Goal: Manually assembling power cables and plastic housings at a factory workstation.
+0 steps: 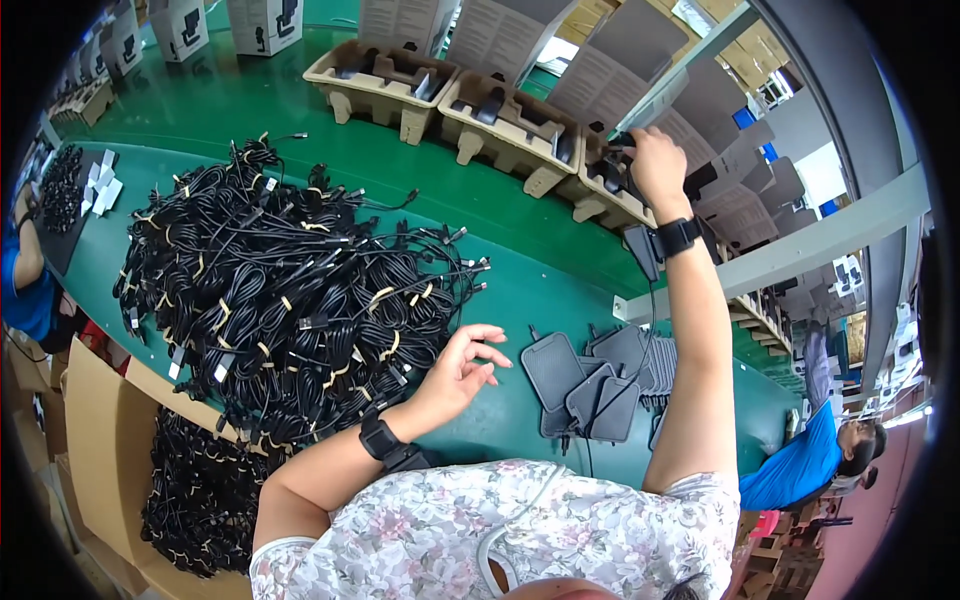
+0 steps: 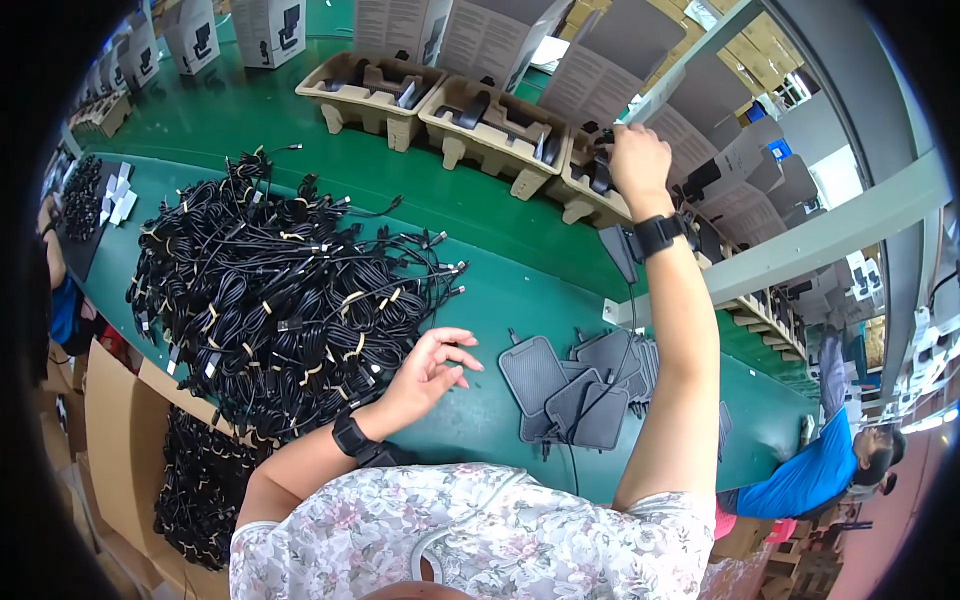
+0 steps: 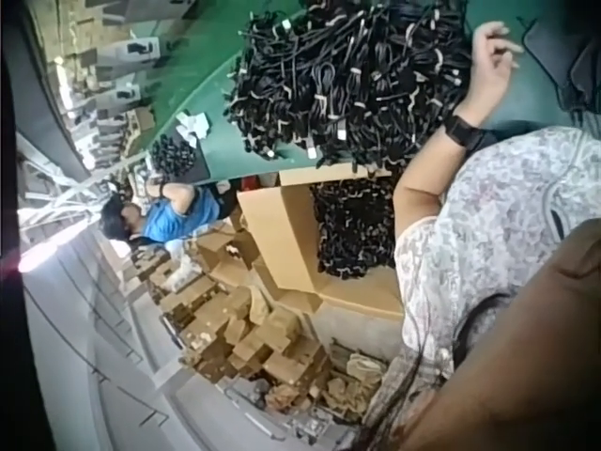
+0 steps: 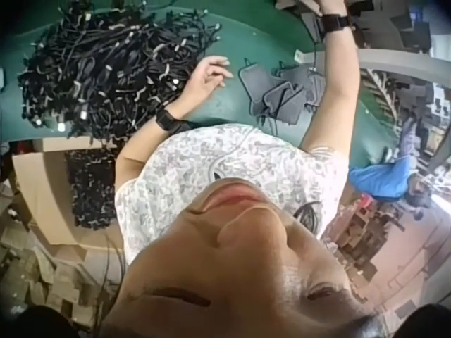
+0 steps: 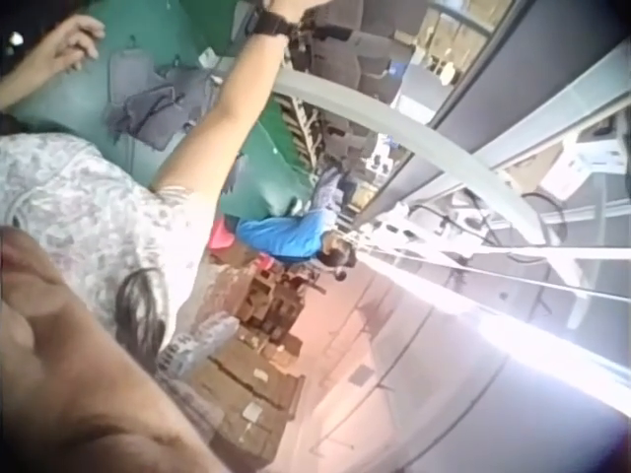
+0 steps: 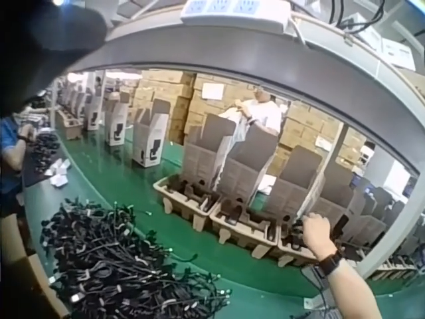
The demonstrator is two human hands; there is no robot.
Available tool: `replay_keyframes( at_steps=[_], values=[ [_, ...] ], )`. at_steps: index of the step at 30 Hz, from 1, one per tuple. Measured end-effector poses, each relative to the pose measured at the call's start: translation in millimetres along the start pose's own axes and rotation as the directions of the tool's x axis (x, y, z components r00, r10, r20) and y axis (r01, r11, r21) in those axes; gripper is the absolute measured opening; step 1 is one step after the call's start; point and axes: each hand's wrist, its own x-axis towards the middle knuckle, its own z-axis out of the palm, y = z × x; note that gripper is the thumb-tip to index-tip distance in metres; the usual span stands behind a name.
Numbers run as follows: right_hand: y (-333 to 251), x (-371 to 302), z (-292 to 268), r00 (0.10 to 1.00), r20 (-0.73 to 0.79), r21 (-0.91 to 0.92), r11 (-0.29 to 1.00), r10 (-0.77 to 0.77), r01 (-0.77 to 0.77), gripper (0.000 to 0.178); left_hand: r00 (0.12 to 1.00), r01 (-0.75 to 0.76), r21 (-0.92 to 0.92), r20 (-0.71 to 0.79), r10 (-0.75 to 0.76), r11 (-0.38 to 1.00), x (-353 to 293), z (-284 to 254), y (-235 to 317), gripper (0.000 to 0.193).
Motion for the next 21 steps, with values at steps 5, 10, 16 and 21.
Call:
replay_keyframes(
  at_steps=[5,10,16,21],
  values=[
    [-18,24,39,0.966,0.254,-0.197,0.975,-0.049,0.101,0.017,1.000,0.015,-0.025,-0.025,-0.015,1.000,-1,-2,0,0.040],
    [-23,21,92,0.947,0.315,-0.083,0.992,-0.061,0.092,0.021,1.000,0.019,-0.057,-0.023,-0.020,0.998,-4,0,-2,0.042],
    [-17,19,118,0.899,0.381,0.307,0.887,0.218,-0.346,0.031,0.999,0.032,-0.053,-0.033,-0.034,0.998,-3,1,-4,0.043],
    [-30,11,119,0.788,0.361,0.358,0.707,0.498,-0.610,0.030,0.998,0.042,-0.032,-0.042,-0.043,0.999,-2,2,2,0.043]
  ],
)
